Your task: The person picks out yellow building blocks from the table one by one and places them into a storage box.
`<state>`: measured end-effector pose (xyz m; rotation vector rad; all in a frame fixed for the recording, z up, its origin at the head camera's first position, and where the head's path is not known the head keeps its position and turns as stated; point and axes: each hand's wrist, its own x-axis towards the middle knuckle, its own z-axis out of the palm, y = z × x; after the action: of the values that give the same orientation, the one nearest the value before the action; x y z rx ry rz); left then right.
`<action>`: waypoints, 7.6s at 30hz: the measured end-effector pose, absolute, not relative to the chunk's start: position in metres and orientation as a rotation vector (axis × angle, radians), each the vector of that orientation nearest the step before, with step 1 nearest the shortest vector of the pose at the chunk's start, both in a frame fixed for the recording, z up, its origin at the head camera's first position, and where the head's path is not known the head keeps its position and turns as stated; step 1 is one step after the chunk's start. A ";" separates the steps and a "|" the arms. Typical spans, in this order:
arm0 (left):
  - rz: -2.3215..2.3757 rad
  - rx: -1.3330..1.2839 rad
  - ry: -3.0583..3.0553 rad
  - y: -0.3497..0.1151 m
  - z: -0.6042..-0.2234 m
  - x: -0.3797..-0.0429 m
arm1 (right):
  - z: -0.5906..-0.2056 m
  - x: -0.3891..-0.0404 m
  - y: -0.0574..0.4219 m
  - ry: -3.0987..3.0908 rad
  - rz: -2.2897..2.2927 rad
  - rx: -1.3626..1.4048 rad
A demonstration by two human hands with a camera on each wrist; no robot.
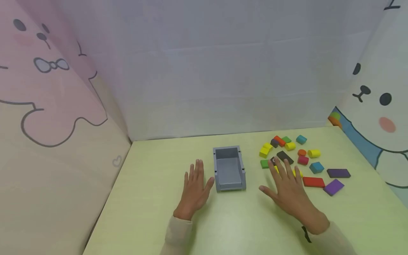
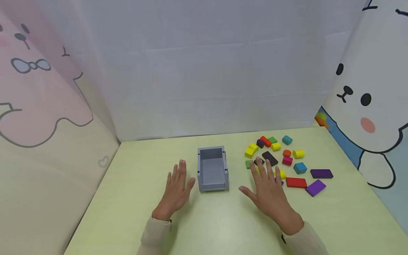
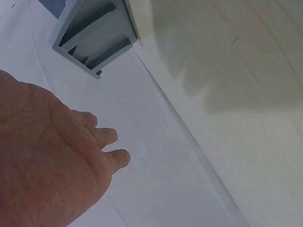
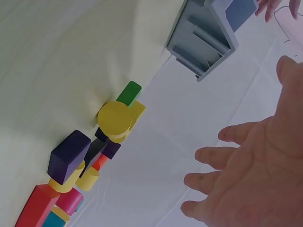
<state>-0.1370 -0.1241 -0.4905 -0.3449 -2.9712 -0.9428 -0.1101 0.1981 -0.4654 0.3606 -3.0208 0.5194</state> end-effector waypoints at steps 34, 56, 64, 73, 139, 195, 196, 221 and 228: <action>-1.309 -0.502 -2.794 -0.102 -0.487 -0.144 | -0.464 -0.133 0.214 -2.891 0.747 0.330; -1.195 -0.513 -2.790 -0.095 -0.496 -0.145 | -0.480 -0.152 0.220 -2.942 0.693 0.308; -1.130 -0.502 -2.749 -0.092 -0.498 -0.146 | -0.483 -0.158 0.222 -2.981 0.715 0.320; -1.125 -0.482 -2.746 -0.091 -0.497 -0.145 | -0.484 -0.161 0.225 -3.006 0.797 0.284; -1.285 -0.393 -2.759 -0.088 -0.496 -0.147 | -0.434 -0.148 0.114 -2.660 1.041 0.623; -1.356 -0.383 -2.732 -0.090 -0.496 -0.146 | -0.475 -0.161 0.071 -2.791 0.898 0.826; -1.362 -0.380 -2.731 -0.090 -0.496 -0.146 | -0.475 -0.161 0.070 -2.792 0.893 0.828; -1.371 -0.380 -2.732 -0.090 -0.496 -0.147 | -0.479 -0.166 0.068 -2.826 0.919 0.827; -1.394 -0.378 -2.734 -0.090 -0.497 -0.147 | -0.476 -0.163 0.069 -2.830 0.895 0.842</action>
<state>-0.1471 -0.0901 -0.4973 -0.3780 -2.7341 -1.3945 -0.1628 0.0692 -0.4765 0.8416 -2.8301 0.8947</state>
